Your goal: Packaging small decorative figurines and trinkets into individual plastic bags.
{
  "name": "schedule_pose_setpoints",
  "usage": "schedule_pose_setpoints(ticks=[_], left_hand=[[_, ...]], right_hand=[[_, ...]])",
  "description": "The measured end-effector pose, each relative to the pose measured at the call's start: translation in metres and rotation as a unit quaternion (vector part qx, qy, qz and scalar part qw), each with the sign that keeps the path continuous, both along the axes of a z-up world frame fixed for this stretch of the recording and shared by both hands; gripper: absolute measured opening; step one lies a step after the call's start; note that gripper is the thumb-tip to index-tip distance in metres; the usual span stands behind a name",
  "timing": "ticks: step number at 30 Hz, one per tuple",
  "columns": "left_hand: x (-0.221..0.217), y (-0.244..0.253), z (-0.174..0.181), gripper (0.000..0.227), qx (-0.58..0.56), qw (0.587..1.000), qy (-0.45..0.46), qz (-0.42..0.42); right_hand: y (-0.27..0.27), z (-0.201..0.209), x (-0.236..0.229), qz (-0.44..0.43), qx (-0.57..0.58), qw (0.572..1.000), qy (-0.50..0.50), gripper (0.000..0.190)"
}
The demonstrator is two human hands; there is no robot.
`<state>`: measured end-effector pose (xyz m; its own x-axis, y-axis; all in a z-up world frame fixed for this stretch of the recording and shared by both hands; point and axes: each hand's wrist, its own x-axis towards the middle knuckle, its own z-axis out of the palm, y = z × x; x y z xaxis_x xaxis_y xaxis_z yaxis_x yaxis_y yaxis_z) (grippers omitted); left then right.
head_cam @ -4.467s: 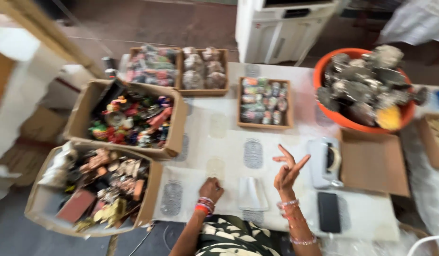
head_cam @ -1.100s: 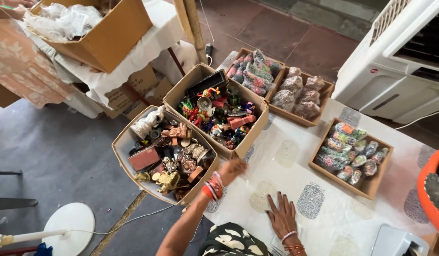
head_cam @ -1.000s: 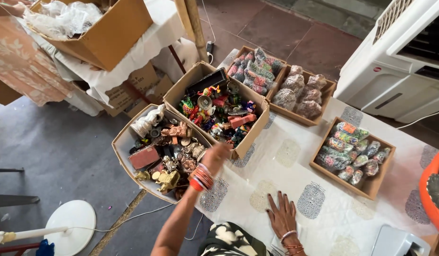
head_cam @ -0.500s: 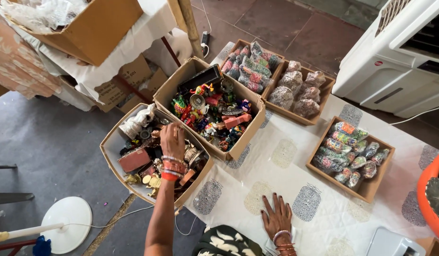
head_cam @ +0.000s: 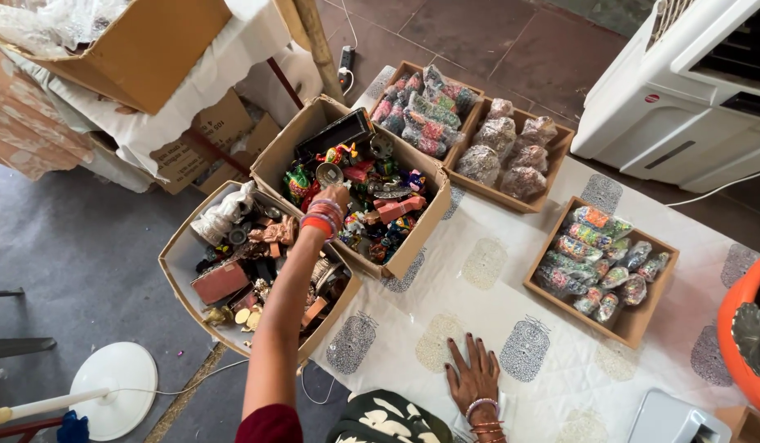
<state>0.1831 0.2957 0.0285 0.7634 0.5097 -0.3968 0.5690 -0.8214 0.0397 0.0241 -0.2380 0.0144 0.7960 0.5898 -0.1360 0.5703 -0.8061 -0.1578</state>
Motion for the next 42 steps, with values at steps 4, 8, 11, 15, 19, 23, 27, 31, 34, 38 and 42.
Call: schedule_pose_setpoints(ticks=[4,8,11,15,19,23,27,31,34,38,42], left_hand=[[0.004,-0.003,-0.033,0.009,0.097,0.968,-0.151,-0.175],[0.009,-0.017,-0.009,0.01,0.032,0.992,-0.02,-0.121],[0.007,-0.01,-0.016,0.018,0.113,0.977,0.001,-0.179],[-0.002,-0.014,0.049,0.012,-0.043,0.993,-0.073,-0.079],[-0.008,0.01,0.049,0.035,-0.111,0.961,-0.228,-0.113],[-0.013,0.009,0.072,0.042,-0.299,0.915,-0.269,-0.011],[0.0,0.021,0.061,0.044,-0.384,0.892,-0.22,0.096],[0.012,0.044,0.013,0.042,-0.663,0.62,-0.245,0.339],[0.007,0.036,0.027,0.03,-0.618,0.717,-0.248,0.206],[0.009,0.044,0.01,0.047,-0.708,0.598,-0.224,0.301],[-0.005,0.0,0.059,0.044,-0.528,0.811,-0.237,0.079]], right_hand=[[0.0,0.003,0.001,-0.002,0.001,1.0,0.005,0.065],[-0.001,0.003,0.002,-0.001,0.007,1.0,0.01,0.065],[-0.002,0.001,0.001,0.001,0.017,1.0,0.008,0.064],[-0.002,0.004,0.002,0.001,0.024,1.0,0.005,0.06],[-0.002,0.005,0.0,0.003,0.028,1.0,0.005,0.059],[0.0,0.007,0.001,0.0,0.024,1.0,0.0,0.06],[0.0,0.01,0.001,-0.003,-0.001,1.0,0.019,0.062],[-0.002,0.008,0.0,-0.001,0.015,1.0,0.008,0.06],[-0.002,0.006,-0.001,0.003,0.035,0.999,-0.009,0.06],[-0.001,0.007,0.0,0.004,0.036,0.999,-0.014,0.062],[-0.001,0.013,0.0,0.002,0.027,1.0,-0.004,0.059]])
